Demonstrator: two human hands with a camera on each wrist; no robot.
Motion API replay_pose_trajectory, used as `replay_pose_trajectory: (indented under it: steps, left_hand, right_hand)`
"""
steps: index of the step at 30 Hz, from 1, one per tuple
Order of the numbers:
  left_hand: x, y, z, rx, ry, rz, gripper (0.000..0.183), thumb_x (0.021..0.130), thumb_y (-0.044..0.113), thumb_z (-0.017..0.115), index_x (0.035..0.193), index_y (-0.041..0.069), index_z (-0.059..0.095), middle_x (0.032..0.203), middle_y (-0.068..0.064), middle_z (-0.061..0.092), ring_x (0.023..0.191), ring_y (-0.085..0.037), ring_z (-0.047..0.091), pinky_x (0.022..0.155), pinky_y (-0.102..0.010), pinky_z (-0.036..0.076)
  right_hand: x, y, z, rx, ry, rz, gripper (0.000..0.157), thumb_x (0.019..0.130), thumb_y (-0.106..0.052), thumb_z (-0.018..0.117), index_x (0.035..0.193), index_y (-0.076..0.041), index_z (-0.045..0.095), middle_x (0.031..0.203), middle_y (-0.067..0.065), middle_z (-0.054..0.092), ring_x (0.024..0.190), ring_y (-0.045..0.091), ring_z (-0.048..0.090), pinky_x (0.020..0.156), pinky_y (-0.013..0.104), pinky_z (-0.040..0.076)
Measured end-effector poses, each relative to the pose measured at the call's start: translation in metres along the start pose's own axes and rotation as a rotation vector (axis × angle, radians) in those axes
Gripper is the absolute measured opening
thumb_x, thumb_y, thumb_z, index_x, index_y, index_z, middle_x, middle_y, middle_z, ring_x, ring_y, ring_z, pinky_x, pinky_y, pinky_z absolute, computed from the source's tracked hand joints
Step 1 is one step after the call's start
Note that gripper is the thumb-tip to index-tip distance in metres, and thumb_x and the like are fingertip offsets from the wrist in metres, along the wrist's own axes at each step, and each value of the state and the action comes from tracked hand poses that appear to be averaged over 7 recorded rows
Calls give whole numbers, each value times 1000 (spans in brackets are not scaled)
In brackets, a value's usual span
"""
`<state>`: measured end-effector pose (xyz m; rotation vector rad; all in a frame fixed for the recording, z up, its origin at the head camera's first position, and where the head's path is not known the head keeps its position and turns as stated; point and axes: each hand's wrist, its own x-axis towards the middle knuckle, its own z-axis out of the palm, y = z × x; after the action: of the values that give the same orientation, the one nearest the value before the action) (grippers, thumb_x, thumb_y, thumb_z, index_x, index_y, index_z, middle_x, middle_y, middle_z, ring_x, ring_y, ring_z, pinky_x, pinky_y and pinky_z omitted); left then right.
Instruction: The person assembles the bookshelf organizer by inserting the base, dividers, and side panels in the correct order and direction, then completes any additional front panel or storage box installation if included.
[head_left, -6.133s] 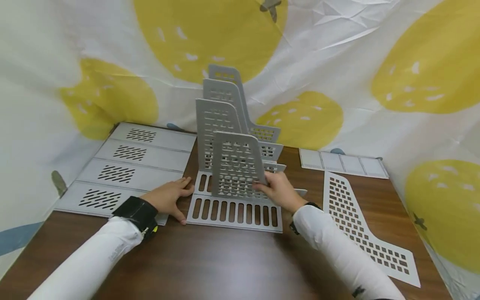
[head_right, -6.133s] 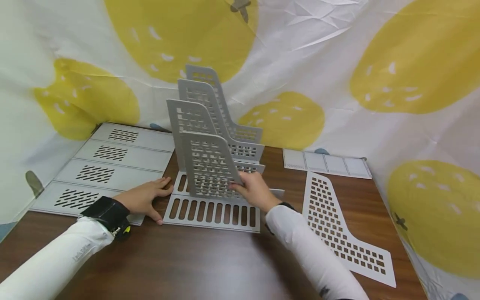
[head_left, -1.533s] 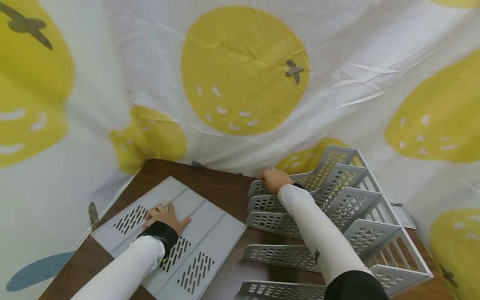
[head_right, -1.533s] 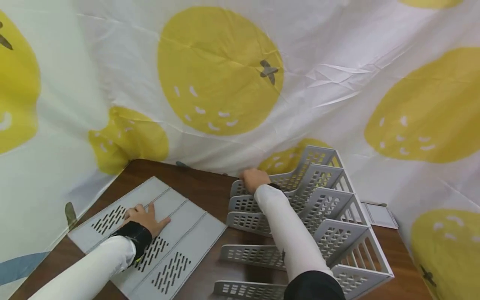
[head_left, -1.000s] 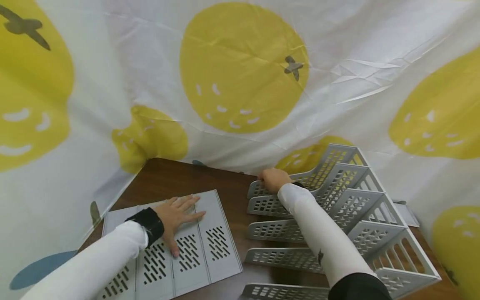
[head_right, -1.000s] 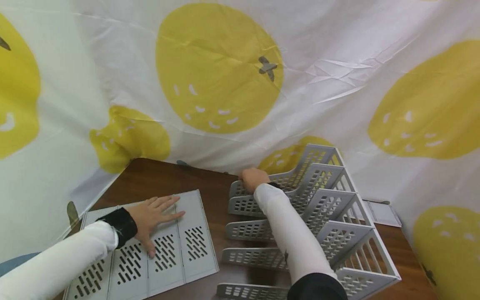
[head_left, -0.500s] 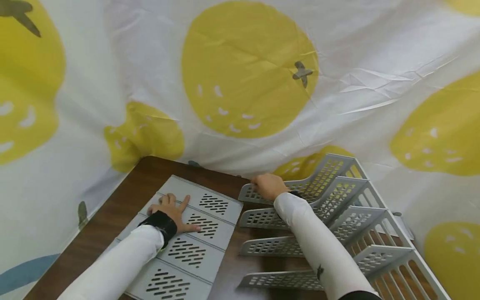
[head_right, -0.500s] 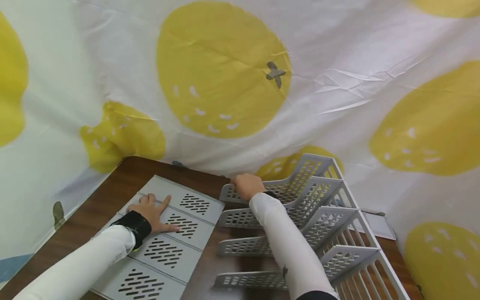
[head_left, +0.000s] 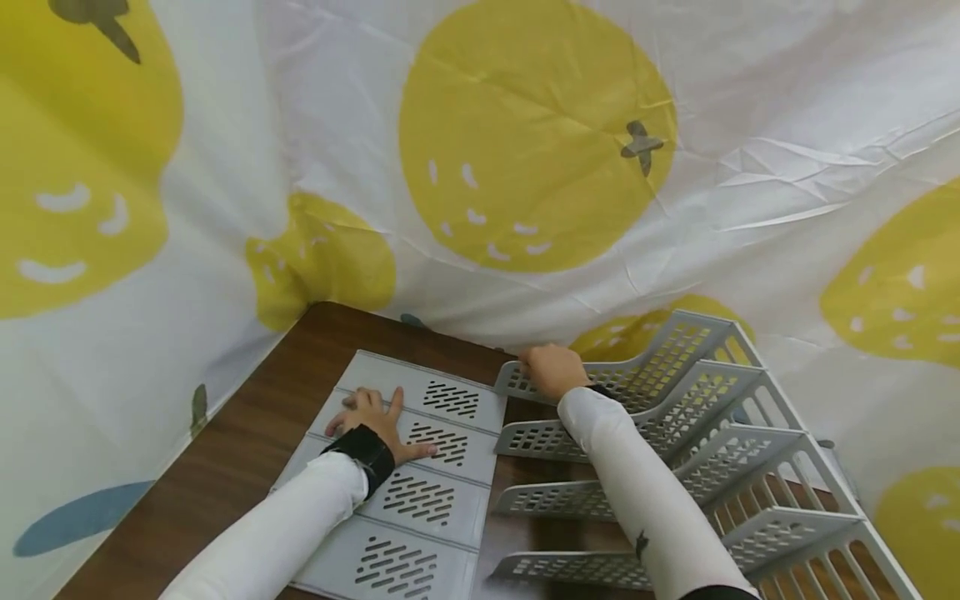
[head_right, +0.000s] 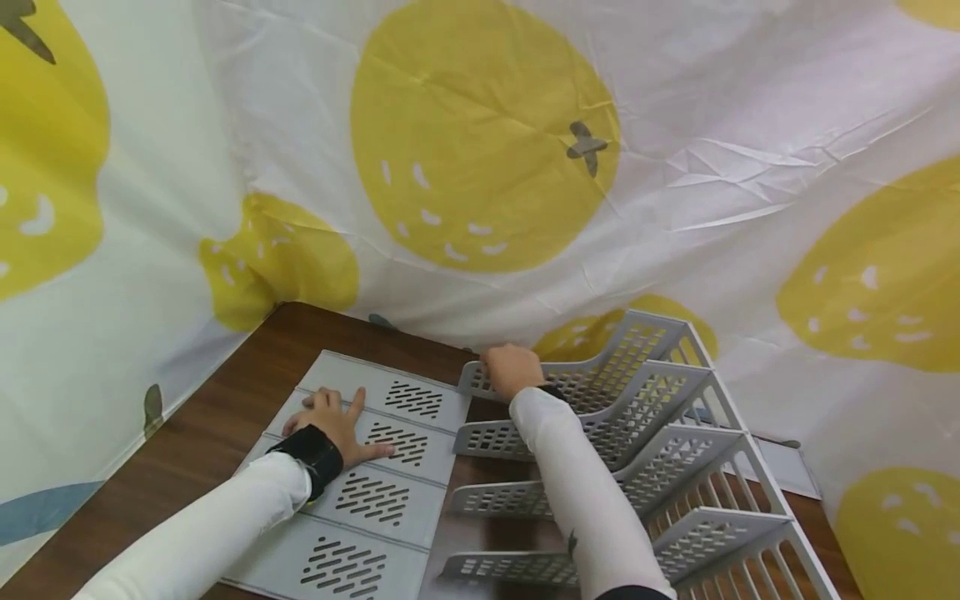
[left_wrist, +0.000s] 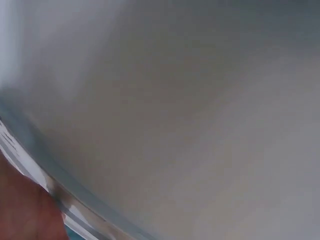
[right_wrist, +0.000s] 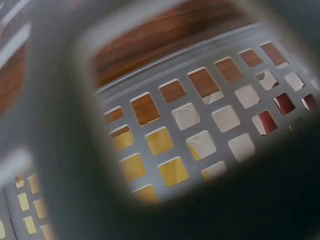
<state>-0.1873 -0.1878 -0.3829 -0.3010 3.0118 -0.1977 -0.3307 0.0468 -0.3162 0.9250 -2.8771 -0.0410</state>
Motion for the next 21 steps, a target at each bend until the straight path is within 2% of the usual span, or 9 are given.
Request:
replay_pose_trajectory:
  steps: [5,8,10,13,15,17,19,21]
  left_hand:
    - [10,5,4,25,15,20,117,62,96,36,150,20,28,137,-31,42,115,-51,47,58,-53,54]
    - [10,8,7,25,-3,30,117,63,96,36,150,19,28,135,-32,43,114,-50,48,56,-51,54]
    - [13,7,10,29,10,31,119,62,97,33,150,18,28,132,-33,44,111,-50,49,55,-50,54]
    - [16,1,3,53,32,11,116,63,96,34,150,18,29,129,-33,46,111,-49,50,55,-49,54]
    - [19,-4,-1,73,41,-7,115,64,95,33,150,18,29,129,-34,47,110,-49,51,55,-49,55]
    - [19,-8,-7,93,13,-25,113,66,93,35,151,18,27,134,-34,45,114,-50,51,57,-50,55]
    - [23,-10,-4,97,-12,-37,114,67,94,34,152,18,24,138,-35,42,116,-52,50,58,-51,56]
    - [27,-10,-2,91,-35,-46,115,67,94,33,153,19,21,142,-35,37,118,-53,49,59,-51,56]
  right_hand:
    - [2,-4,1,-26,37,27,10,88,-18,64,79,-17,68,71,2,69,73,24,66,61,45,53]
    - [4,-10,1,-47,14,23,12,89,-15,63,77,-16,67,70,1,68,71,23,66,60,44,53]
    - [8,-16,0,-51,-14,3,12,90,-12,61,80,-14,68,73,2,69,72,24,66,62,43,54]
    - [20,-26,-6,-52,-60,-42,8,92,-12,60,90,-9,67,86,8,71,83,29,67,72,45,55]
    - [27,-33,-12,-41,-89,-62,17,94,-18,58,105,-7,65,109,13,68,106,33,63,89,48,51]
    - [30,-38,-18,-38,-84,-106,28,96,-27,56,116,-8,61,126,16,60,123,35,53,102,50,43]
    - [31,-44,-24,-21,-72,-179,34,97,-34,53,120,-11,61,129,13,58,125,31,52,104,47,41]
    - [28,-48,-30,-19,-100,-248,35,95,-42,54,115,-15,64,120,7,65,113,25,60,98,42,47]
